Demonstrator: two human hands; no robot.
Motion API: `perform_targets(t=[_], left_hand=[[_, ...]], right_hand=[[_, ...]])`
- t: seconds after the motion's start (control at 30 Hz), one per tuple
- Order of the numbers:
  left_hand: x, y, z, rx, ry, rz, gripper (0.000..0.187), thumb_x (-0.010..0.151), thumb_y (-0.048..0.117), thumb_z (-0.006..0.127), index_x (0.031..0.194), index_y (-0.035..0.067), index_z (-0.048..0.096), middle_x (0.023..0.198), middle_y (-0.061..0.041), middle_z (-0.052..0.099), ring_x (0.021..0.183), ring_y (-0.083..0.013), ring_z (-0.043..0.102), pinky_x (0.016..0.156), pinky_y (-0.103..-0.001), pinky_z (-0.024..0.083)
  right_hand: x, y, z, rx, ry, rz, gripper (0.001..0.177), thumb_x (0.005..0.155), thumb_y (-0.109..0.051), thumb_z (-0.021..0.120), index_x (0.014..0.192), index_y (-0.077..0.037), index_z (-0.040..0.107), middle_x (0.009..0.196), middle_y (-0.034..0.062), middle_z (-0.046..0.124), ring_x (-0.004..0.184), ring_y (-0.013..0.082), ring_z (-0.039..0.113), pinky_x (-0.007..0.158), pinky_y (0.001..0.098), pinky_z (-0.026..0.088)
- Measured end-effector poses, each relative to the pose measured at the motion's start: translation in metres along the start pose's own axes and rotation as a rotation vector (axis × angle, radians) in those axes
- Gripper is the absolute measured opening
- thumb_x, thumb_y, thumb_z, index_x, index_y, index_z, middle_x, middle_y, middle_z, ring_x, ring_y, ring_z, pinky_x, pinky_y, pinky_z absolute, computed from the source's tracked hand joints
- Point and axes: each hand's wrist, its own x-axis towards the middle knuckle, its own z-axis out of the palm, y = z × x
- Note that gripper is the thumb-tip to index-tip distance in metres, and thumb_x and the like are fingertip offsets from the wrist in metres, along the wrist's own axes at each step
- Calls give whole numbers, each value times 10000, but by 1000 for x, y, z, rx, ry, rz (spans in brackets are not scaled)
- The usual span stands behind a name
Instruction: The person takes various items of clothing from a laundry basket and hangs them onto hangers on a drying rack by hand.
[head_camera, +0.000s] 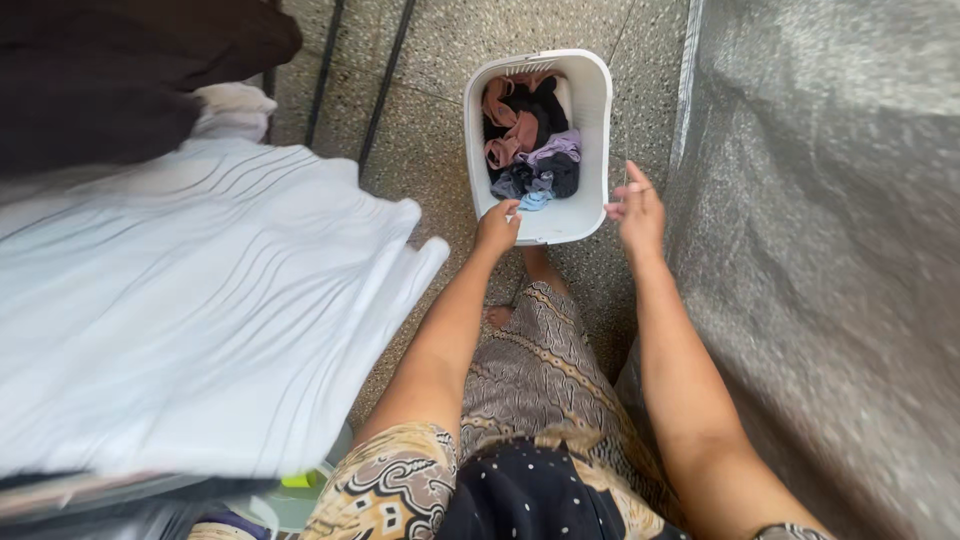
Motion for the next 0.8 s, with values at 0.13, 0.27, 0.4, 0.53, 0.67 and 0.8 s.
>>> perform_targets(t=[0.13, 0.27, 0.4, 0.53, 0.67, 0.8], left_hand=[[58, -22, 49, -19, -61, -46, 362, 902, 219, 711, 1254, 138, 675, 1162, -93, 758, 1066, -277, 715, 927, -378, 549], [106, -53, 93, -122, -135, -85, 422, 893, 224, 704, 1309, 176, 650, 1216, -122, 752, 1086, -272, 743, 934, -368, 569], [142, -76, 135, 34, -185, -88, 564, 844, 347, 772, 1387, 318, 623, 1451, -203, 549, 1315, -326, 546, 1064, -415, 454], [171, -71, 160, 223, -355, -181, 636, 887, 494, 769, 1482, 442, 550, 1614, -219, 351, 1514, -329, 330, 1241, -442, 273], [168, -62, 157, 140, -307, -293, 541, 849, 432, 792, 1353, 341, 617, 1410, -136, 538, 1279, -340, 500, 1041, -452, 416], [124, -42, 130, -188, -29, -120, 265, 848, 269, 785, 1109, 224, 799, 1047, -71, 814, 925, -193, 776, 848, -313, 580]], right_hand=[[11, 6, -9, 365, 119, 131, 319, 1118, -247, 406, 1292, -45, 580, 942, 100, 671, 667, 156, 622, 593, 291, 524], [-2, 13, -8, 446, 179, 88, 312, 1151, -251, 397, 1131, -14, 599, 880, 64, 596, 633, 129, 538, 611, 304, 518], [-8, 16, -6, 502, 174, 30, 317, 1157, -259, 399, 1062, -26, 591, 819, 38, 525, 599, 123, 462, 606, 331, 506], [-9, 20, -7, 496, 151, 25, 318, 1162, -262, 405, 1062, -27, 594, 823, 40, 535, 612, 119, 475, 624, 325, 514], [-12, 26, -8, 481, 122, 9, 299, 1163, -249, 420, 1067, -28, 597, 827, 42, 547, 616, 115, 483, 629, 317, 514], [-16, 29, -6, 440, 171, 49, 293, 1143, -251, 455, 1050, -37, 631, 813, 31, 547, 599, 101, 478, 611, 298, 508]])
